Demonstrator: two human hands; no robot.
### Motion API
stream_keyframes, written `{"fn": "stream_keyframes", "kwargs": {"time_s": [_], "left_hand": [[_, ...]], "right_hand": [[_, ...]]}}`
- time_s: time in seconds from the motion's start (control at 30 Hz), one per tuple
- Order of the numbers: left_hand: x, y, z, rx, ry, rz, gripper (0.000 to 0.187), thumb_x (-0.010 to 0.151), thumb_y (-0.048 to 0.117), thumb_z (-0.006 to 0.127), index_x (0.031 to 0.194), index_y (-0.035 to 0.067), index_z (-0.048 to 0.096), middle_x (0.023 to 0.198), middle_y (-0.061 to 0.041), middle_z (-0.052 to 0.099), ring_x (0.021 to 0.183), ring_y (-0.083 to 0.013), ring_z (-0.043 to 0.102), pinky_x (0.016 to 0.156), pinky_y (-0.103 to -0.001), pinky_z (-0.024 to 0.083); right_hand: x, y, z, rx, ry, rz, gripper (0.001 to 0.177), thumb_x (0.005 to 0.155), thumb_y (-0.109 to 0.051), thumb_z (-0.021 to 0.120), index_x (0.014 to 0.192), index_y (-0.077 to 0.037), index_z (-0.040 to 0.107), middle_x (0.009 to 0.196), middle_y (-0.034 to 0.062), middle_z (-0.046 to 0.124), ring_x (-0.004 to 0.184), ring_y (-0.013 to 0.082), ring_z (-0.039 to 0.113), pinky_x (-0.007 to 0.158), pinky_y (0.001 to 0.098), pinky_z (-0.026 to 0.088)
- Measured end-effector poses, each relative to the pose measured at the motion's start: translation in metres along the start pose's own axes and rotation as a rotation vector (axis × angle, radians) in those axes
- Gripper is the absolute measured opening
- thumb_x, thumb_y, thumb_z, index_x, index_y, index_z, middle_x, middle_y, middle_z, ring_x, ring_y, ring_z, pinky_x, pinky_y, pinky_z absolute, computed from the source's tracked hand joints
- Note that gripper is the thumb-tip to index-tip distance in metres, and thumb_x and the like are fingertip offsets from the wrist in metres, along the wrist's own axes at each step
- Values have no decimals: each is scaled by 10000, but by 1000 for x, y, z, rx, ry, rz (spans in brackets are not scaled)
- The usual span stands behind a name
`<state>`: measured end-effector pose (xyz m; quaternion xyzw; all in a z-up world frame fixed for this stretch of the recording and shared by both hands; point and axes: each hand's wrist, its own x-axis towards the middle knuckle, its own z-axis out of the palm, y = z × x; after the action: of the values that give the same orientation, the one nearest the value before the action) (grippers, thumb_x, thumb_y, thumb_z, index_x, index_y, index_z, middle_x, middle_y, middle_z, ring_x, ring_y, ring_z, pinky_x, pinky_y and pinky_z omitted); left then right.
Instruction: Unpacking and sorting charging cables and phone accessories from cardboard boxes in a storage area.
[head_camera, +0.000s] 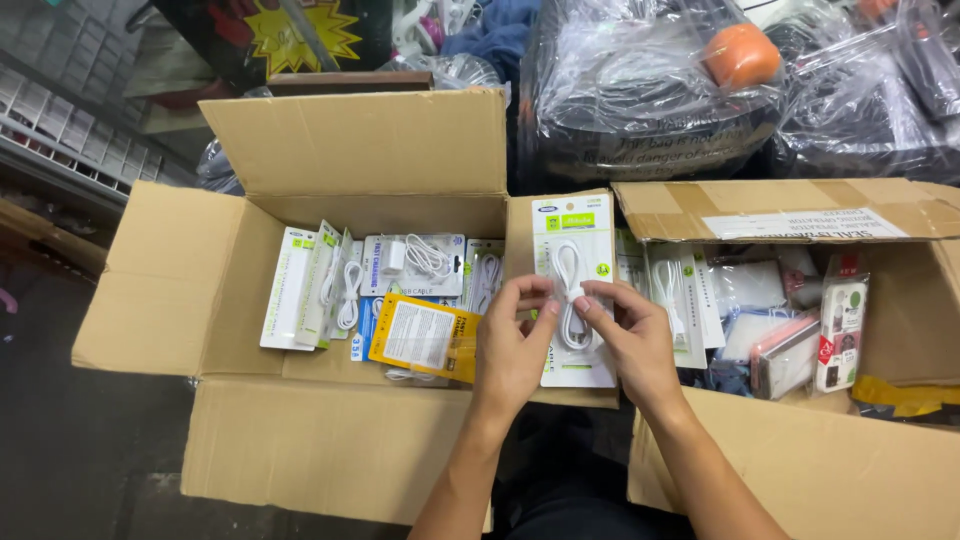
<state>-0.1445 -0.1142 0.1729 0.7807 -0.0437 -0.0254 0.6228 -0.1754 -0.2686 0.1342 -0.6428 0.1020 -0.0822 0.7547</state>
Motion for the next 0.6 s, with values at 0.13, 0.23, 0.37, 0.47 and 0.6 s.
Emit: {"fn": "stream_keyframes", "kwargs": {"time_s": [0.13,0.23,0.37,0.47,0.6], "left_hand": [[-5,-16,-6,-265,-93,-81,251,942,82,686,1175,11,623,1084,-89,717,976,-127,673,759,-260,557],[-7,-23,-13,-356,-178,-23,239,956,44,695,1149,0,560,1117,-76,692,1051,-96,667,868,-243,541],[-5,-29,-27,-525,-266,-65,161,1031,92,617,1163,15,566,1054,-64,669,933,-120,641,858,-278,548],[-4,-23,-39,-600,-330,-149,146,1036,123,593,1153,36,573,1076,-54,655,984,-122,633,890,-315,564],[-6,-20,-52,-836,-456,-178,148,1057,126,591,1171,36,567,1175,-61,624,1111,-147,616,969,-366,572]], "right_hand": [[-3,-4,10,46,28,38,284,921,-75,746,1179,38,704,1056,56,711,927,97,646,805,238,536],[-5,-8,16,106,40,33,298,897,-49,751,1173,25,666,1057,66,707,930,93,657,809,238,554],[-6,-5,17,116,45,-13,306,868,-8,766,1140,20,629,1051,77,695,944,94,666,826,247,566],[-4,-11,17,131,10,-14,302,859,3,773,1126,23,631,1047,79,695,944,102,661,826,252,561],[-6,-12,14,166,-56,70,323,847,-14,779,1139,7,642,1039,71,700,932,113,651,816,261,547]]}}
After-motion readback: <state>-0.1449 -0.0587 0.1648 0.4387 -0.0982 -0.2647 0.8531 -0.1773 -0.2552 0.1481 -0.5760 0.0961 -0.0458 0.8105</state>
